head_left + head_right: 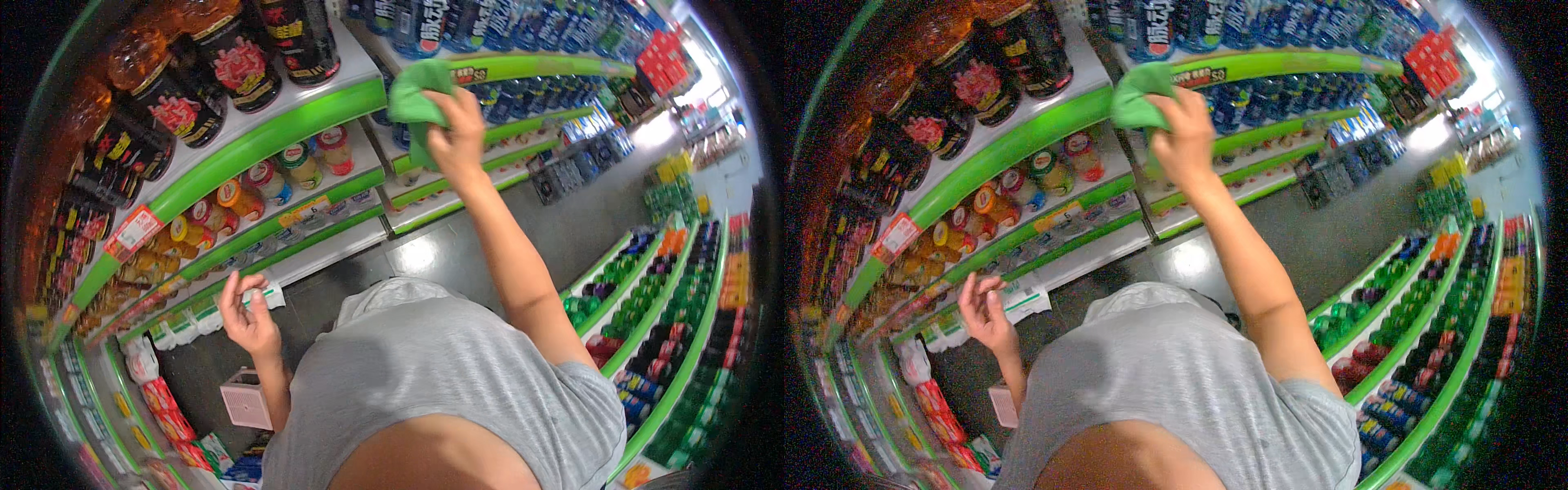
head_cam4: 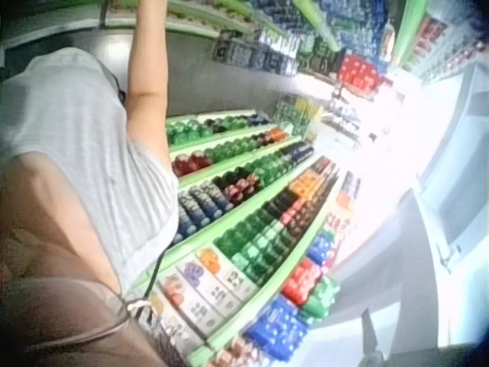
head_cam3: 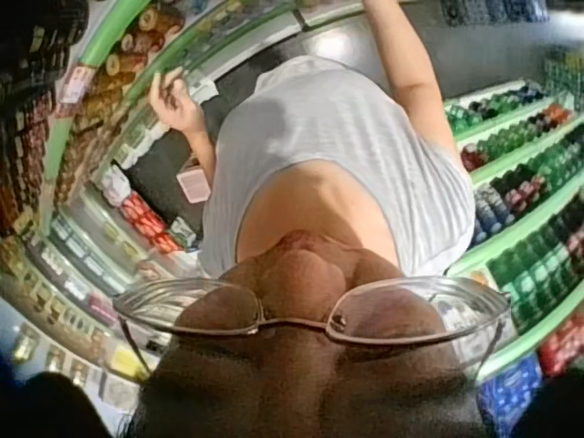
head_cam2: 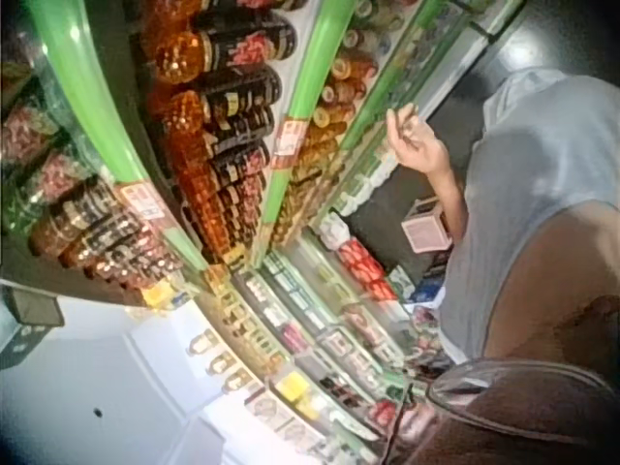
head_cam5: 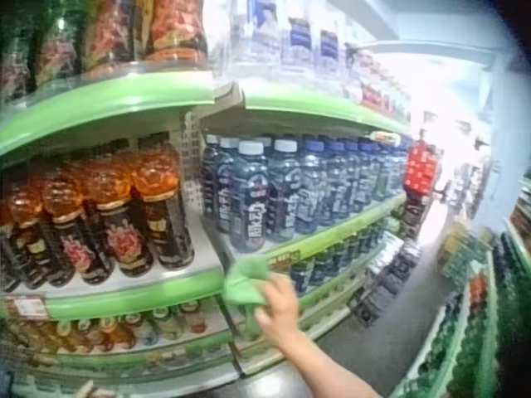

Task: The person wipes the surfaces of beverage bottles and cans on a store shelf using a green cloth. They pick up each item, wipe it, and return it to the shelf, working along the aisle.

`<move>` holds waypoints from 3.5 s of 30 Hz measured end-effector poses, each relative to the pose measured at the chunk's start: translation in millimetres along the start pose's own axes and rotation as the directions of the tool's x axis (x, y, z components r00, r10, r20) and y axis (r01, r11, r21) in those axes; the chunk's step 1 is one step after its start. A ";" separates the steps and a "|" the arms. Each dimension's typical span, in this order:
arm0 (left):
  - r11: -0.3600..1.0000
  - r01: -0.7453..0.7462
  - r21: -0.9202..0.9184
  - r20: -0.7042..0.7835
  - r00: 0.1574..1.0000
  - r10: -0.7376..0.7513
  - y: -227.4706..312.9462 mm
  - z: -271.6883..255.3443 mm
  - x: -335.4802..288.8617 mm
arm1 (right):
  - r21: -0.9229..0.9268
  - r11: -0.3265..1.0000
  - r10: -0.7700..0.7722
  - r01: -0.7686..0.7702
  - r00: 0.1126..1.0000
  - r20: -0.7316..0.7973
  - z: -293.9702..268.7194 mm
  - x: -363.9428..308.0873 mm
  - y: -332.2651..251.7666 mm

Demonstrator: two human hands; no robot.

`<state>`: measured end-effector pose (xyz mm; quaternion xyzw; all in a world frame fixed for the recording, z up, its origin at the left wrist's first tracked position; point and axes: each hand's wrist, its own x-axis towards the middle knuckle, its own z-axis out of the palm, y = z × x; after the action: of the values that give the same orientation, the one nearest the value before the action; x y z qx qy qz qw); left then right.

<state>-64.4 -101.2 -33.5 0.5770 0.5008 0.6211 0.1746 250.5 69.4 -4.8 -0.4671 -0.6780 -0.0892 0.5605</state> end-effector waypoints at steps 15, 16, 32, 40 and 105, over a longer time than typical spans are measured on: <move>0.964 -0.110 0.241 -0.006 0.993 0.115 57.0 56.7 -42.6 | 0.189 0.975 0.092 -0.117 0.986 0.136 -19.3 -6.2 92.2; 0.950 -0.185 0.253 0.022 0.982 0.185 53.9 58.0 -47.7 | 0.244 0.961 0.094 -0.128 0.985 0.147 -15.5 -11.5 87.6; 0.860 -0.041 0.509 -0.211 0.963 0.170 74.9 10.8 -143.5 | 0.636 0.350 0.065 -0.688 0.695 0.716 61.9 -36.2 -98.4; 0.730 0.193 0.656 -0.422 0.895 0.143 80.7 -72.3 -202.7 | 0.566 0.477 -0.038 -0.673 0.627 0.778 99.3 -75.2 -279.9; 0.036 0.842 -0.538 -0.759 -0.502 0.416 215.2 -42.6 -379.3 | 0.083 0.280 -0.916 -0.956 -0.240 0.322 80.2 -358.7 -693.3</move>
<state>78.9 -514.8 -54.7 -0.4940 0.8077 0.2054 -0.2478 -335.4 -450.0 -56.6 0.1474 -0.5678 0.7938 -0.1605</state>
